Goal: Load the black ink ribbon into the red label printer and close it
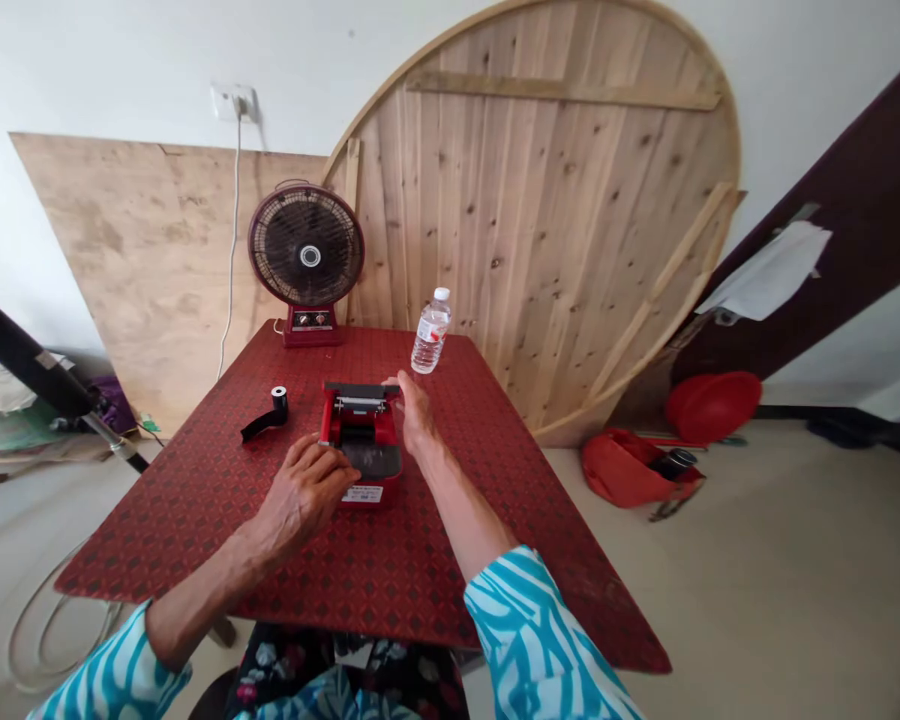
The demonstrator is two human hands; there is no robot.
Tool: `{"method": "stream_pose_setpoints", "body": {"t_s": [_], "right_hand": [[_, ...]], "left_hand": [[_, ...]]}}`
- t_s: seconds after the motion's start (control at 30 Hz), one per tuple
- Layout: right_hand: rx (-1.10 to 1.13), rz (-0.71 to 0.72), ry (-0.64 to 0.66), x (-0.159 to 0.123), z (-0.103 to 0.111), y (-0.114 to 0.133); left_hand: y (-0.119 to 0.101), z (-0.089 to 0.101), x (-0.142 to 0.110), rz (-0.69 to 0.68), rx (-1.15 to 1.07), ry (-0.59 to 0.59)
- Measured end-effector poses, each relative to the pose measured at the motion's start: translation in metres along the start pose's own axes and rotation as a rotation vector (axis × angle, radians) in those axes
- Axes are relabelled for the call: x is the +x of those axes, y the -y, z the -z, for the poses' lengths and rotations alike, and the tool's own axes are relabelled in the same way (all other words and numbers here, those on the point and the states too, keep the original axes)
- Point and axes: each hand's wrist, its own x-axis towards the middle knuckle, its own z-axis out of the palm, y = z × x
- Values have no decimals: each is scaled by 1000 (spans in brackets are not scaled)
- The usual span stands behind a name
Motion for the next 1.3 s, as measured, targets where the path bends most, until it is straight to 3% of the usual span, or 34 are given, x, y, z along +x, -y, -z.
{"method": "stream_pose_setpoints", "body": {"t_s": [0.17,0.33,0.4,0.53,0.63,0.8,1.0,1.3], "right_hand": [[-9,-51,25,-47,24,-11],[61,-88,39,-65,25,-14],[77,-85,38,-65,22,-14],[140,-145,34,-64,20,-13],[157,-180,23,-65,21,-13],[140,-122,38,-66,22,-16],[147,-62,-17,-71,18,-23],[220,-193,-123,-85,17,-53]], "left_hand": [[-3,-1,0,16,-26,-16],[3,1,-4,116,-200,-15],[15,-2,-5,336,-401,-73],[43,-18,1,940,-860,-232],[51,-32,9,1128,-1130,-238],[47,-39,18,1167,-1362,-215],[48,-42,22,1169,-1371,-182],[35,-37,1,1177,-1445,-181]]}}
